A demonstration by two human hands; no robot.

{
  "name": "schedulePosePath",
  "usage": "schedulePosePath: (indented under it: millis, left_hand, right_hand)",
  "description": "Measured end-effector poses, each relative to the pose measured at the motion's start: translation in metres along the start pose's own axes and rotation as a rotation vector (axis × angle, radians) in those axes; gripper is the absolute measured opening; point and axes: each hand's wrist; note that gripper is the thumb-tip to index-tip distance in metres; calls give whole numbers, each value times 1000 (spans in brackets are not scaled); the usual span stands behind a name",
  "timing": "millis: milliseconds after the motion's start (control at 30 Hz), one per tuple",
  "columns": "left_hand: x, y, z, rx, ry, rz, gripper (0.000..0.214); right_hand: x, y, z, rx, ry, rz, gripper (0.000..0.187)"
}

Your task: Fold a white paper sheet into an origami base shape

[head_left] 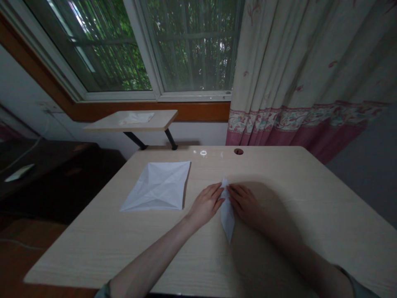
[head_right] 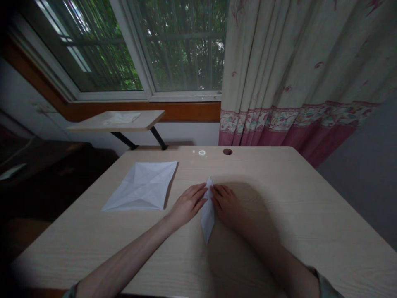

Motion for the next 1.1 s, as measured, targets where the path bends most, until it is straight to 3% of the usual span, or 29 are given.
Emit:
schedulePosePath:
  millis: [467, 800, 1100]
  left_hand:
    - [-5, -1, -1, -27, 22, 71, 33]
    - [-8, -6, 0, -31, 60, 63, 30]
    - [-3, -1, 0, 11, 26, 127, 30]
  right_hand:
    - [6, -7, 4, -5, -210, -264, 49]
    - [1, -14, 1, -53, -165, -345, 52]
    - [1, -16, 0, -13, -171, -374, 53]
Point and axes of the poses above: each hand's wrist, its own z-axis towards the middle knuckle, its own x-axis out of the back of the hand, y = z × x, and after that the axes turned 11 degrees about x, right-handed
